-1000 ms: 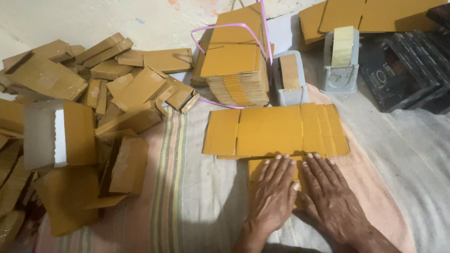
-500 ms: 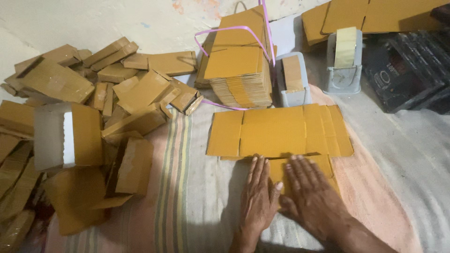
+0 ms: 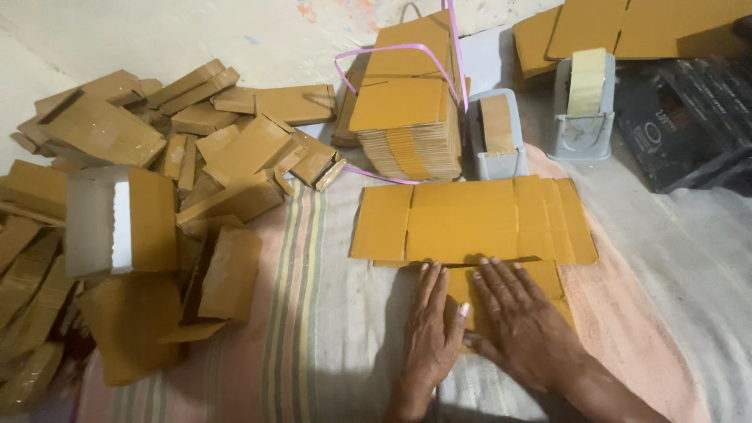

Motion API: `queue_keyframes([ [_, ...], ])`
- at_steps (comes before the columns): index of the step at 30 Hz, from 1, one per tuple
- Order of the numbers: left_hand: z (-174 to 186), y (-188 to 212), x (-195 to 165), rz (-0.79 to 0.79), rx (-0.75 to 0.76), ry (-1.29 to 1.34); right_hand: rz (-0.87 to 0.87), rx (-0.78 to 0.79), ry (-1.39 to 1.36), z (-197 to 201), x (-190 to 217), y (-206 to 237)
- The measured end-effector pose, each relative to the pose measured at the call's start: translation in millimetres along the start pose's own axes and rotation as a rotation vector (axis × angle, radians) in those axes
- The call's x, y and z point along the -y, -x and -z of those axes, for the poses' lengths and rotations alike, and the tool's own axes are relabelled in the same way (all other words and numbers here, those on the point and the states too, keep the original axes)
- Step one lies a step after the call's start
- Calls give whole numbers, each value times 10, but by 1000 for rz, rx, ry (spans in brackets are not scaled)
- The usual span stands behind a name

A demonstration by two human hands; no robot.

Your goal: The person folds flat cardboard sheets into small rectangular boxes by hand. They repeatedly fold the side flaps, crease the edges, and form the box shape, then place the finished box aside. The process is repeated for multiple boxes.

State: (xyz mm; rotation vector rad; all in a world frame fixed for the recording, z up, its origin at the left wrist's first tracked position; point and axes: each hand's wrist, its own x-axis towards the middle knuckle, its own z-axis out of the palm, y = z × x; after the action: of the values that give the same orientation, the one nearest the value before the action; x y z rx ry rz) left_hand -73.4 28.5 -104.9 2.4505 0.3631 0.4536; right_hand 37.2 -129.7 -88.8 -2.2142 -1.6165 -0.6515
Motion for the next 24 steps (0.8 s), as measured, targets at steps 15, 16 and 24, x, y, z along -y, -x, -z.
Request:
queue_keyframes([
  [15, -52, 52, 23, -76, -129, 99, -127, 103, 64, 73, 94, -82],
  [16, -44, 52, 16, -72, -127, 104, -116, 155, 50, 40, 137, -124],
  [24, 45, 56, -65, -33, -106, 184, -21, 247, -78, -1, 144, -256],
])
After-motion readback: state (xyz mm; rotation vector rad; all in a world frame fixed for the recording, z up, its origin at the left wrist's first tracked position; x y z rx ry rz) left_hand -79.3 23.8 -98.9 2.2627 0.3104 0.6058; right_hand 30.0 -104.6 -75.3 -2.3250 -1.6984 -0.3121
